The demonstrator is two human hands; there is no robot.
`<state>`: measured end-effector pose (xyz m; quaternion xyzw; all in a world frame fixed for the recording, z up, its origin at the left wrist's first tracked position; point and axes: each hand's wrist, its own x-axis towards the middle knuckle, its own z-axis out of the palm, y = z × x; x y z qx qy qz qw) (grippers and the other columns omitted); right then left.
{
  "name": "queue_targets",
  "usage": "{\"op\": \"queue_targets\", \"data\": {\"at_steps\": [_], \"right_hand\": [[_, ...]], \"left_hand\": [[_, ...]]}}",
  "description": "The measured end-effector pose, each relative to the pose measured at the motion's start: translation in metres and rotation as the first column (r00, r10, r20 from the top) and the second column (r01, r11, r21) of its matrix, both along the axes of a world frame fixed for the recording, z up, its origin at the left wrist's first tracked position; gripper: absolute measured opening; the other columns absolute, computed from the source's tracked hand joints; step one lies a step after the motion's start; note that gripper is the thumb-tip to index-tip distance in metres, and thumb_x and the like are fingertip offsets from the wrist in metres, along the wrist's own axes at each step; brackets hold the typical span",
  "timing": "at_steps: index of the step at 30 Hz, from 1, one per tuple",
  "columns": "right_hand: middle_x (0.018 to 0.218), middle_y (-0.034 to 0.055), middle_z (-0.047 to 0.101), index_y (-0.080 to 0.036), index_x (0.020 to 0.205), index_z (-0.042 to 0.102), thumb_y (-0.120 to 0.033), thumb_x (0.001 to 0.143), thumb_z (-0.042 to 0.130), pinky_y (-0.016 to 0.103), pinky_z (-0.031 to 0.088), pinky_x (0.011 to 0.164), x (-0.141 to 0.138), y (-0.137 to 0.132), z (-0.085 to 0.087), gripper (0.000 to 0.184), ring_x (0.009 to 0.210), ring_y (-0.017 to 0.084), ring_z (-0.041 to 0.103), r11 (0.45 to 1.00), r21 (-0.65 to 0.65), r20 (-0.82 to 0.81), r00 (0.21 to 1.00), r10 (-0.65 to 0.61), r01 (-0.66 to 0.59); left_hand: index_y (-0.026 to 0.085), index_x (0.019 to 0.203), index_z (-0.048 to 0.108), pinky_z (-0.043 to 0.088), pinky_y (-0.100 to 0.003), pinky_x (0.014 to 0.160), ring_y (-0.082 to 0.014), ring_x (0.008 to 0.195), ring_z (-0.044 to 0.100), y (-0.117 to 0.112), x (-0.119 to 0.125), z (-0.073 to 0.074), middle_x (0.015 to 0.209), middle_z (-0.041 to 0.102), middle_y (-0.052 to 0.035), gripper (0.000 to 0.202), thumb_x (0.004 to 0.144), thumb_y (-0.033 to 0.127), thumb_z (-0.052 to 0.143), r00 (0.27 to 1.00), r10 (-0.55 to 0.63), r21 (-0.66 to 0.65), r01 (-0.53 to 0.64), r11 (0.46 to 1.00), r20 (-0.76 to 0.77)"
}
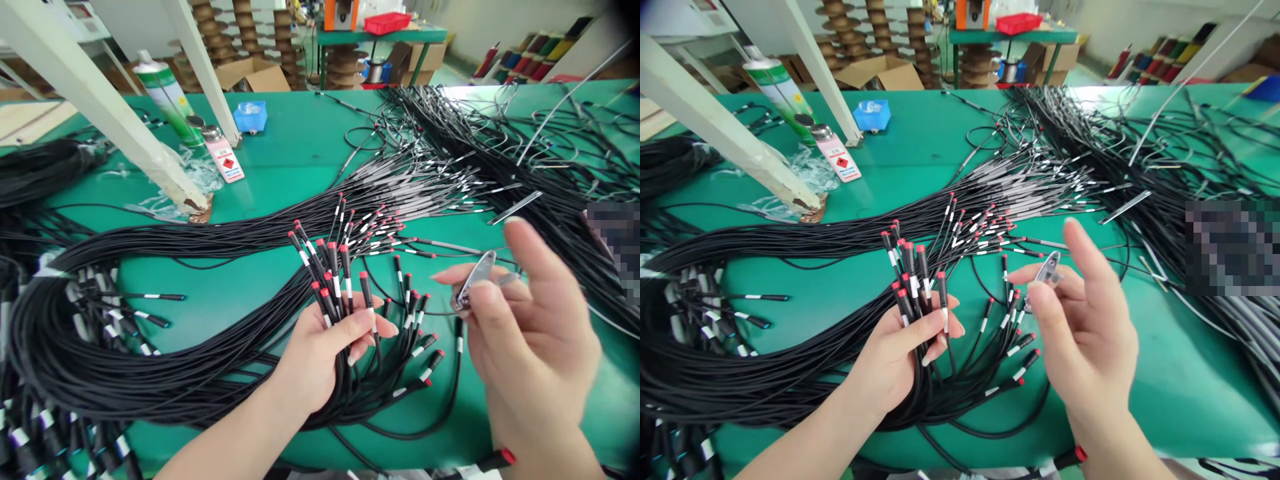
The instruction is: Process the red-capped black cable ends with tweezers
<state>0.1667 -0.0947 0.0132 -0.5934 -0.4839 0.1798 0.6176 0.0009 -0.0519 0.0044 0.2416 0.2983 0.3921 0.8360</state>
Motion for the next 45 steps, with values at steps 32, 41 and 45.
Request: {"op": "queue_targets", "data": {"at_steps": [32, 41, 45], "right_hand": [[0.109, 0.0065, 0.073, -0.025, 0.111, 0.054, 0.0, 0.084, 0.06, 0.032, 0.064, 0.083, -0.012, -0.011, -0.019, 0.037, 0.098, 0.021, 0.073, 0.945, 0.025, 0.246, 0.919, 0.309, -0.325], [0.116, 0.0023, 0.068, -0.027, 0.123, 0.05, 0.011, 0.08, 0.059, 0.028, 0.062, 0.093, -0.016, -0.005, -0.014, 0.058, 0.109, 0.016, 0.069, 0.889, 0.162, 0.063, 0.903, 0.424, -0.429], [0.113, 0.0041, 0.069, -0.026, 0.119, 0.051, 0.01, 0.079, 0.06, 0.031, 0.064, 0.09, -0.018, -0.006, -0.015, 0.054, 0.106, 0.018, 0.07, 0.89, 0.147, 0.049, 0.902, 0.429, -0.431]], "left_hand": [[0.017, 0.073, 0.071, 0.033, -0.017, 0.046, -0.0077, 0.051, 0.052, -0.002, 0.001, 0.002, 0.06, 0.07, -0.0037, 0.015, 0.068, 0.021, 0.085, 0.997, 0.014, -0.024, -0.016, 1.0, -0.079], [0.016, 0.075, 0.077, 0.028, -0.018, 0.044, -0.0056, 0.048, 0.046, 0.001, -0.001, 0.003, 0.058, 0.063, -0.0004, 0.02, 0.063, 0.027, 0.089, 0.996, 0.013, -0.031, -0.016, 0.999, -0.09], [0.014, 0.069, 0.073, 0.028, -0.018, 0.043, -0.0055, 0.047, 0.045, 0.0, 0.0, 0.002, 0.057, 0.061, 0.0004, 0.023, 0.06, 0.028, 0.09, 0.996, 0.007, -0.041, -0.011, 0.999, -0.091]]}}
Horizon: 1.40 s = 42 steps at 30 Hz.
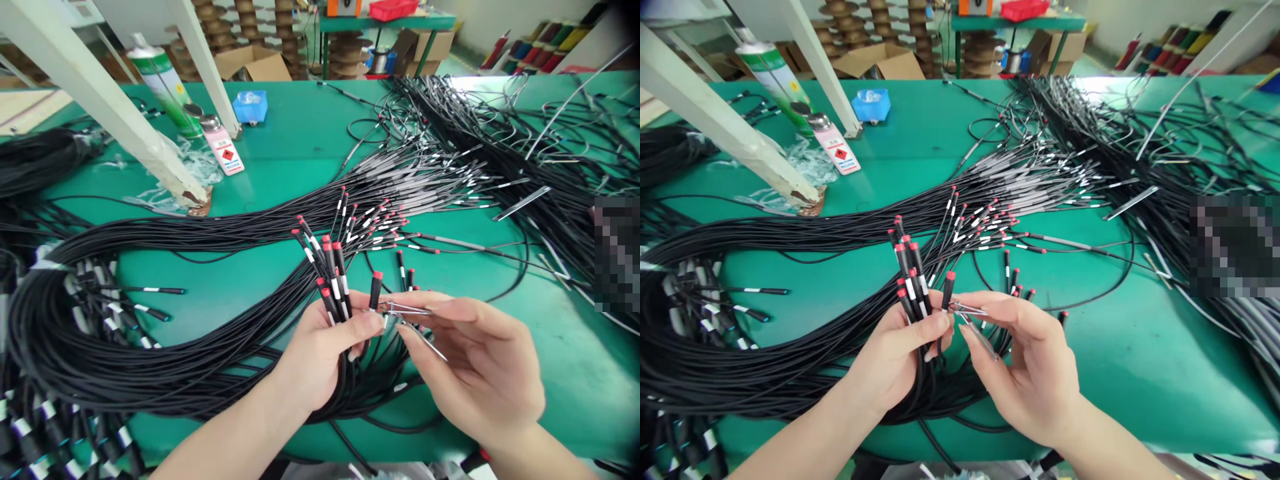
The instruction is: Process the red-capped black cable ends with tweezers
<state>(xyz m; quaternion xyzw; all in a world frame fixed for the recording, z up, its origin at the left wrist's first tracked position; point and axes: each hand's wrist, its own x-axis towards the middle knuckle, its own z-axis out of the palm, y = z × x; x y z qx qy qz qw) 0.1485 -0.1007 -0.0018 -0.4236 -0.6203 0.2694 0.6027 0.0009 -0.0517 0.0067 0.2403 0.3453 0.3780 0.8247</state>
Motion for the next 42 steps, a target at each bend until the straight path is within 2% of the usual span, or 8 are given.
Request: {"op": "queue_targets", "data": {"at_steps": [10, 16, 21, 23, 28, 33, 37, 42], "right_hand": [[0.111, 0.0079, 0.072, -0.026, 0.115, 0.052, 0.003, 0.08, 0.061, 0.038, 0.064, 0.086, 0.0, -0.001, -0.005, 0.047, 0.104, 0.024, 0.071, 0.998, 0.017, 0.102, 0.993, -0.057, 0.056], [0.105, 0.0048, 0.075, -0.026, 0.104, 0.056, -0.006, 0.085, 0.063, 0.031, 0.063, 0.079, 0.005, -0.005, -0.006, 0.029, 0.09, 0.02, 0.074, 0.987, -0.017, 0.309, 0.94, -0.147, 0.16], [0.108, 0.0056, 0.069, -0.029, 0.124, 0.054, -0.007, 0.083, 0.067, 0.036, 0.06, 0.075, 0.009, 0.001, -0.005, 0.048, 0.09, 0.021, 0.07, 0.96, 0.021, 0.138, 0.95, -0.279, 0.279], [0.102, 0.0049, 0.066, -0.03, 0.121, 0.058, -0.011, 0.088, 0.062, 0.035, 0.056, 0.071, 0.011, 0.004, -0.001, 0.038, 0.085, 0.019, 0.065, 0.951, 0.021, 0.163, 0.938, -0.307, 0.308], [0.082, 0.0018, 0.061, -0.024, 0.086, 0.063, -0.022, 0.096, 0.054, 0.031, 0.046, 0.068, 0.013, 0.01, 0.009, 0.014, 0.075, 0.016, 0.056, 0.964, -0.143, 0.314, 0.934, -0.172, 0.226], [0.073, 0.0005, 0.056, -0.022, 0.078, 0.061, -0.035, 0.095, 0.058, 0.026, 0.047, 0.061, 0.014, 0.017, 0.011, 0.022, 0.067, 0.014, 0.052, 0.934, -0.332, 0.122, 0.988, -0.093, 0.129], [0.067, -0.0014, 0.053, -0.02, 0.072, 0.059, -0.034, 0.094, 0.06, 0.023, 0.049, 0.058, 0.013, 0.02, 0.01, 0.026, 0.062, 0.012, 0.052, 0.914, -0.405, -0.044, 0.999, -0.007, -0.011], [0.069, -0.0019, 0.054, -0.02, 0.074, 0.058, -0.032, 0.091, 0.065, 0.021, 0.047, 0.054, 0.011, 0.019, 0.009, 0.022, 0.061, 0.01, 0.053, 0.899, -0.428, -0.1, 0.993, 0.055, -0.093]], "left_hand": [[0.015, 0.07, 0.067, 0.028, -0.019, 0.043, -0.0059, 0.045, 0.043, -0.001, 0.001, 0.0, 0.055, 0.059, 0.0024, 0.03, 0.056, 0.027, 0.091, 0.999, 0.034, -0.024, -0.034, 0.999, -0.025], [0.015, 0.068, 0.068, 0.028, -0.018, 0.043, -0.0052, 0.046, 0.042, -0.001, 0.003, -0.003, 0.054, 0.056, 0.0032, 0.026, 0.059, 0.025, 0.091, 1.0, 0.001, -0.02, -0.001, 1.0, 0.003], [0.014, 0.083, 0.077, 0.037, -0.019, 0.052, -0.0065, 0.055, 0.049, -0.004, 0.005, -0.007, 0.066, 0.058, -0.0003, 0.02, 0.076, 0.032, 0.078, 0.998, 0.055, -0.036, -0.055, 0.998, 0.0], [0.012, 0.086, 0.078, 0.039, -0.02, 0.056, -0.0071, 0.058, 0.051, -0.003, 0.005, -0.007, 0.066, 0.057, -0.0004, 0.02, 0.076, 0.029, 0.078, 0.998, 0.055, -0.028, -0.056, 0.998, -0.013], [0.014, 0.079, 0.075, 0.045, -0.025, 0.061, -0.012, 0.059, 0.058, -0.001, 0.003, -0.004, 0.067, 0.068, -0.0038, 0.02, 0.066, 0.024, 0.086, 0.998, 0.006, -0.015, -0.007, 1.0, -0.063], [0.015, 0.067, 0.068, 0.046, -0.026, 0.061, -0.0137, 0.058, 0.06, -0.003, 0.003, -0.004, 0.061, 0.065, -0.0009, 0.023, 0.062, 0.024, 0.088, 0.989, -0.121, 0.005, 0.122, 0.993, -0.085], [0.016, 0.071, 0.071, 0.045, -0.022, 0.064, -0.0105, 0.065, 0.058, -0.004, 0.005, -0.007, 0.068, 0.067, -0.0005, 0.015, 0.074, 0.027, 0.081, 0.991, -0.083, 0.101, 0.094, 0.99, -0.105], [0.019, 0.073, 0.074, 0.043, -0.021, 0.061, -0.0102, 0.062, 0.06, -0.005, 0.004, -0.008, 0.066, 0.069, 0.0006, 0.016, 0.066, 0.024, 0.087, 0.994, -0.083, 0.036, 0.086, 0.996, -0.072]]}}
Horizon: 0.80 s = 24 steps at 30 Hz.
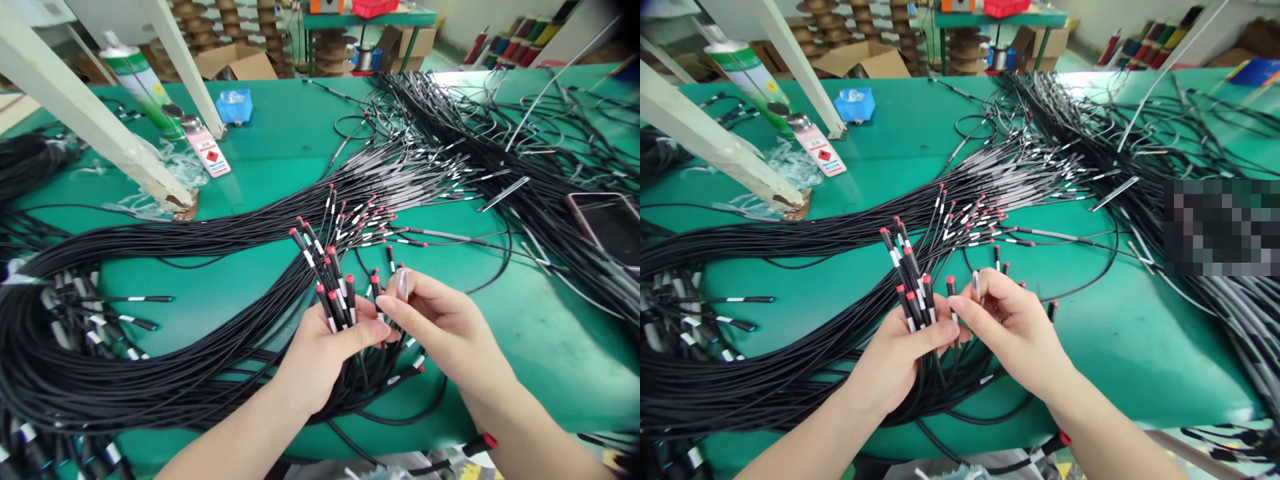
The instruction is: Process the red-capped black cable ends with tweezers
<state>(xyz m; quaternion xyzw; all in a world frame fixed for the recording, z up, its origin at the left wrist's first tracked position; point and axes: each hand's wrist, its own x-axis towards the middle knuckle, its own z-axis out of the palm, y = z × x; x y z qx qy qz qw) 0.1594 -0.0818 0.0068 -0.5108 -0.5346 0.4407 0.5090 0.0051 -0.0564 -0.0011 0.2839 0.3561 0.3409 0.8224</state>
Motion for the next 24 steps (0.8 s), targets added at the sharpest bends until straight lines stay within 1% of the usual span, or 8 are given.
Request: {"op": "queue_targets", "data": {"at_steps": [3, 5, 6, 8, 9, 12, 14, 24], "right_hand": [[0.072, 0.0001, 0.057, -0.02, 0.076, 0.066, -0.036, 0.094, 0.06, 0.021, 0.047, 0.057, 0.003, -0.001, -0.001, 0.024, 0.066, 0.011, 0.053, 0.991, 0.055, 0.137, 0.982, -0.131, 0.125], [0.079, 0.0004, 0.063, -0.025, 0.095, 0.071, -0.034, 0.096, 0.058, 0.021, 0.048, 0.056, 0.004, -0.002, -0.002, 0.015, 0.067, 0.011, 0.057, 0.978, 0.097, 0.131, 0.972, -0.195, 0.183], [0.083, 0.0002, 0.066, -0.029, 0.109, 0.068, -0.031, 0.095, 0.06, 0.021, 0.05, 0.056, 0.004, -0.003, -0.002, 0.016, 0.067, 0.011, 0.059, 0.974, 0.115, 0.091, 0.975, -0.204, 0.194], [0.094, 0.0005, 0.07, -0.033, 0.129, 0.057, -0.022, 0.092, 0.064, 0.023, 0.057, 0.061, 0.002, -0.006, -0.003, 0.039, 0.07, 0.012, 0.065, 0.968, 0.169, 0.011, 0.982, -0.19, 0.185], [0.099, 0.0013, 0.071, -0.033, 0.132, 0.053, -0.018, 0.09, 0.065, 0.024, 0.06, 0.065, 0.0, -0.007, -0.003, 0.046, 0.074, 0.013, 0.068, 0.962, 0.206, -0.004, 0.983, -0.182, 0.179], [0.109, 0.0028, 0.071, -0.029, 0.123, 0.057, -0.005, 0.087, 0.065, 0.027, 0.063, 0.079, -0.006, -0.011, -0.005, 0.044, 0.089, 0.015, 0.072, 0.924, 0.343, 0.012, 0.983, -0.183, 0.168], [0.11, 0.0028, 0.07, -0.028, 0.119, 0.058, -0.001, 0.084, 0.065, 0.027, 0.064, 0.083, -0.009, -0.013, -0.007, 0.045, 0.097, 0.016, 0.071, 0.905, 0.399, 0.016, 0.985, -0.171, 0.151], [0.113, 0.0052, 0.067, -0.023, 0.122, 0.053, 0.009, 0.081, 0.059, 0.029, 0.065, 0.084, -0.008, -0.014, -0.011, 0.053, 0.105, 0.018, 0.069, 0.89, 0.455, 0.119, 0.988, -0.099, 0.034]], "left_hand": [[0.022, 0.079, 0.077, 0.042, -0.02, 0.062, -0.01, 0.064, 0.062, 0.0, -0.001, 0.0, 0.066, 0.068, 0.0027, 0.023, 0.06, 0.024, 0.091, 0.997, 0.055, -0.038, -0.057, 0.998, -0.058], [0.023, 0.079, 0.079, 0.042, -0.019, 0.062, -0.0087, 0.063, 0.061, 0.0, -0.002, 0.0, 0.069, 0.07, 0.002, 0.023, 0.06, 0.025, 0.091, 0.996, 0.064, -0.045, -0.066, 0.997, -0.056], [0.023, 0.078, 0.079, 0.042, -0.019, 0.061, -0.0084, 0.064, 0.061, 0.0, -0.002, 0.001, 0.072, 0.072, 0.001, 0.022, 0.06, 0.026, 0.091, 0.998, 0.059, -0.05, -0.061, 0.997, -0.039], [0.022, 0.075, 0.078, 0.043, -0.018, 0.061, -0.0082, 0.064, 0.062, 0.001, -0.002, 0.002, 0.076, 0.074, -0.0001, 0.019, 0.06, 0.025, 0.091, 0.998, 0.064, -0.069, -0.064, 0.996, -0.001], [0.021, 0.074, 0.078, 0.043, -0.017, 0.06, -0.0079, 0.063, 0.063, 0.002, -0.002, 0.002, 0.075, 0.074, 0.0001, 0.019, 0.06, 0.024, 0.091, 0.997, 0.073, -0.083, -0.071, 0.994, 0.012], [0.02, 0.072, 0.078, 0.043, -0.016, 0.057, -0.0073, 0.06, 0.063, 0.003, -0.003, 0.003, 0.068, 0.073, 0.0012, 0.018, 0.06, 0.021, 0.091, 0.995, 0.094, -0.109, -0.091, 0.99, 0.027], [0.02, 0.072, 0.078, 0.042, -0.015, 0.056, -0.0069, 0.058, 0.063, 0.004, -0.003, 0.003, 0.064, 0.071, 0.0016, 0.016, 0.062, 0.021, 0.09, 0.995, 0.094, -0.095, -0.089, 0.991, 0.043], [0.02, 0.072, 0.078, 0.043, -0.014, 0.055, -0.0055, 0.056, 0.061, 0.004, -0.003, 0.001, 0.062, 0.071, 0.0021, 0.013, 0.064, 0.018, 0.088, 0.988, 0.096, -0.078, -0.087, 0.993, 0.119]]}}
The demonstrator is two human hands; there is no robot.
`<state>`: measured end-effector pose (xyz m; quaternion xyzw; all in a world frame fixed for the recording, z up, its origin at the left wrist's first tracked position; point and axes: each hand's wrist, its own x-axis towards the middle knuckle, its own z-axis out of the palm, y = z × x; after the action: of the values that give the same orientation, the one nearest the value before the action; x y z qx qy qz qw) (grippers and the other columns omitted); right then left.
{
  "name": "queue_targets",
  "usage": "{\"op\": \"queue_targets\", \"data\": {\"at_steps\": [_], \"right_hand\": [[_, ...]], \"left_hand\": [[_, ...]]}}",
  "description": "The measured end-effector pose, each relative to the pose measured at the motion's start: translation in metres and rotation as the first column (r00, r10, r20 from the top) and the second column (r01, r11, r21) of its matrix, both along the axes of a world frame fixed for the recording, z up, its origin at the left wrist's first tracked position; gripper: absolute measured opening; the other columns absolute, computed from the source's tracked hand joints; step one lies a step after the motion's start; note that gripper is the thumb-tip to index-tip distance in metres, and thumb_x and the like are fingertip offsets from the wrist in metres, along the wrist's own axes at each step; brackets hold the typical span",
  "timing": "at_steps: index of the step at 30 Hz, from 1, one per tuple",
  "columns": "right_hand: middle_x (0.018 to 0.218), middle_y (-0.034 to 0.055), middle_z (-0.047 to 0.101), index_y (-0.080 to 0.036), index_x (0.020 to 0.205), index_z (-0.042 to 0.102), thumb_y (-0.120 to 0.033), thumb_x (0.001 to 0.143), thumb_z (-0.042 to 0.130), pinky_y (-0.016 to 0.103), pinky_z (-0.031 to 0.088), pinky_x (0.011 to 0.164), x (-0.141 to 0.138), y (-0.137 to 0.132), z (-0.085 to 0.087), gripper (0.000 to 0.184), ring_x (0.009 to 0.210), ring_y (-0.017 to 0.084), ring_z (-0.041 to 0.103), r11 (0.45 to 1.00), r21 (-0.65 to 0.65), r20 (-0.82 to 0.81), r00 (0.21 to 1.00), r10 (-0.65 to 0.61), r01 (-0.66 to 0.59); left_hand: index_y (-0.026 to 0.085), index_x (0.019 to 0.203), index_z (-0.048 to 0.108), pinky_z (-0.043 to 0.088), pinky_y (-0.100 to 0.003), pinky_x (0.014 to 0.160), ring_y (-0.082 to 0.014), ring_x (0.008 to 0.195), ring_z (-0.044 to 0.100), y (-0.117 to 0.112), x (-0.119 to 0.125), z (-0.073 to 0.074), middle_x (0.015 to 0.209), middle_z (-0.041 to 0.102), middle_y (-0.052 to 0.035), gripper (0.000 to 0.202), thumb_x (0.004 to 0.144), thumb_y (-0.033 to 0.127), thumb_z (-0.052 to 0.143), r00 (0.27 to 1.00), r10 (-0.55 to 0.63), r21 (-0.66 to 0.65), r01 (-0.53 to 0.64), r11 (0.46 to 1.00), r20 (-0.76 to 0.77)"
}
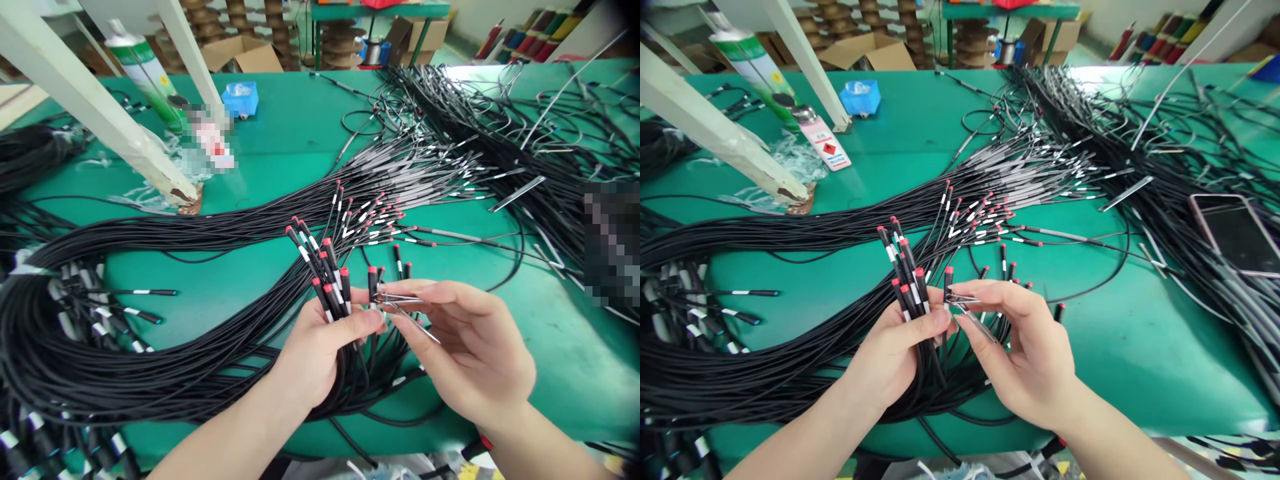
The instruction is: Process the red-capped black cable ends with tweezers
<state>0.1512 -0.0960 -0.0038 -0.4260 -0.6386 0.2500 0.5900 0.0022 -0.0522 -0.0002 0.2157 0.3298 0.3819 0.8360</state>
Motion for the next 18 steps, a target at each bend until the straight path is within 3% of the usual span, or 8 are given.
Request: {"op": "queue_targets", "data": {"at_steps": [7, 13, 18], "right_hand": [[0.114, 0.0059, 0.067, -0.026, 0.126, 0.051, 0.005, 0.082, 0.061, 0.033, 0.065, 0.085, 0.0005, -0.0011, -0.0063, 0.055, 0.105, 0.02, 0.069, 0.999, 0.034, 0.067, 0.997, -0.036, 0.034], [0.11, 0.0048, 0.071, -0.025, 0.113, 0.056, 0.004, 0.081, 0.061, 0.036, 0.062, 0.086, 0.0064, -0.0022, -0.0067, 0.043, 0.102, 0.021, 0.069, 0.995, 0.063, 0.2, 0.975, -0.092, 0.081], [0.108, 0.0041, 0.072, -0.024, 0.114, 0.055, 0.004, 0.082, 0.063, 0.03, 0.063, 0.081, 0.0028, -0.0006, -0.0054, 0.043, 0.099, 0.018, 0.071, 0.991, 0.048, 0.071, 0.989, -0.132, 0.129]], "left_hand": [[0.019, 0.071, 0.078, 0.043, -0.013, 0.053, -0.0047, 0.054, 0.059, 0.001, 0.0009, -0.001, 0.06, 0.07, 0.0023, 0.012, 0.064, 0.018, 0.088, 1.0, -0.002, 0.018, 0.003, 1.0, -0.006], [0.018, 0.073, 0.079, 0.044, -0.012, 0.056, -0.0047, 0.058, 0.061, 0.0004, 0.0018, -0.0007, 0.064, 0.071, 0.0022, 0.011, 0.066, 0.015, 0.086, 1.0, 0.007, 0.04, -0.006, 0.999, -0.008], [0.017, 0.075, 0.078, 0.046, -0.013, 0.059, -0.0073, 0.061, 0.065, -0.0009, 0.0021, 0.0005, 0.066, 0.073, -0.001, 0.012, 0.067, 0.018, 0.086, 1.0, -0.005, 0.006, 0.005, 1.0, -0.012]]}}
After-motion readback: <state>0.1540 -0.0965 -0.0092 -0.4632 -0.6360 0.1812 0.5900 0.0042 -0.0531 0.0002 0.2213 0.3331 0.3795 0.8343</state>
